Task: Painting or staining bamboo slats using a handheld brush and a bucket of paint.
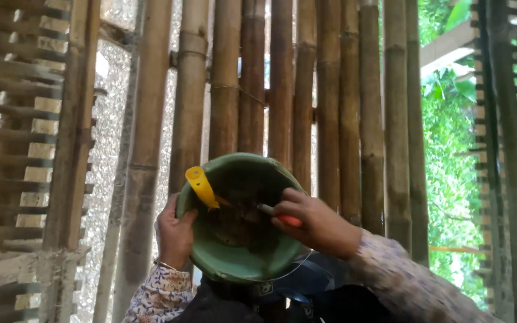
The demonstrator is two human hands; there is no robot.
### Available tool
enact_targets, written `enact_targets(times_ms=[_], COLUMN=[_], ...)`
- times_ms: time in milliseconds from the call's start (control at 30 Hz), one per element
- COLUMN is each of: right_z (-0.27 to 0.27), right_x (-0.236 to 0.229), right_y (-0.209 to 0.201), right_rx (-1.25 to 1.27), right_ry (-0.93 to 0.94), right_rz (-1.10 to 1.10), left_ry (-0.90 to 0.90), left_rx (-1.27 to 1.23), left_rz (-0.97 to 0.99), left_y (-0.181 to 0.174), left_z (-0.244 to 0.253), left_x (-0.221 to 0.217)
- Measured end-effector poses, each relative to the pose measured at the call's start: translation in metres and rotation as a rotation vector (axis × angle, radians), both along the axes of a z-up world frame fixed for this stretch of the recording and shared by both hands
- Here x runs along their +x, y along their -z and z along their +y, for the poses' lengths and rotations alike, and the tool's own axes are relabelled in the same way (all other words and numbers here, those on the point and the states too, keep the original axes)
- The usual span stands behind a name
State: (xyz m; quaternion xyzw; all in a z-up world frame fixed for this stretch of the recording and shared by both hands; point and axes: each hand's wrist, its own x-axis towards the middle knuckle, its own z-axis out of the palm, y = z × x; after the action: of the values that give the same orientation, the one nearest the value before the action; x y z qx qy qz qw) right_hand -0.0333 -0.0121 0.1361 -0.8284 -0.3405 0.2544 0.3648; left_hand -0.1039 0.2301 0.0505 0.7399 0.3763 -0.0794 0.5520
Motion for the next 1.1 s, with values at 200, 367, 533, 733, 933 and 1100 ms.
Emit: enact_targets(times_ms=[200,367,533,733,933,1100], right_z=[0.007,0.064,0.057,0.027,0.018,0.025], right_x=[0.050,0.093,0.180,0.157,0.180,0.159], right_y=[-0.079,-0.139,0.006,0.076,0.075,0.123], right_rx=[0.072,-0.182,-0.167,-0.167,0.094,0.044], right_ry=[0.103,0.546,0.307,-0.101,-0.079,-0.062], right_rz=[0.117,0.044,-0.084,-0.214,-0.287,-0.370], left_ry=[-0.162,-0.169,-0.176,-0.238,-0.334,-0.488], left_rx=[-0.127,-0.058,-0.055,-0.158,-0.284,-0.278], left_rz=[-0.214,-0.196,-0.014,-0.008,-0.006,-0.007], left_y=[-0.015,0.003,-0.003,0.008,-0.001,-0.016], left_z=[0.017,0.030,0.029,0.034,0.032,0.030], left_x=[-0.008,-0.018,-0.021,-0.022,-0.025,-0.044])
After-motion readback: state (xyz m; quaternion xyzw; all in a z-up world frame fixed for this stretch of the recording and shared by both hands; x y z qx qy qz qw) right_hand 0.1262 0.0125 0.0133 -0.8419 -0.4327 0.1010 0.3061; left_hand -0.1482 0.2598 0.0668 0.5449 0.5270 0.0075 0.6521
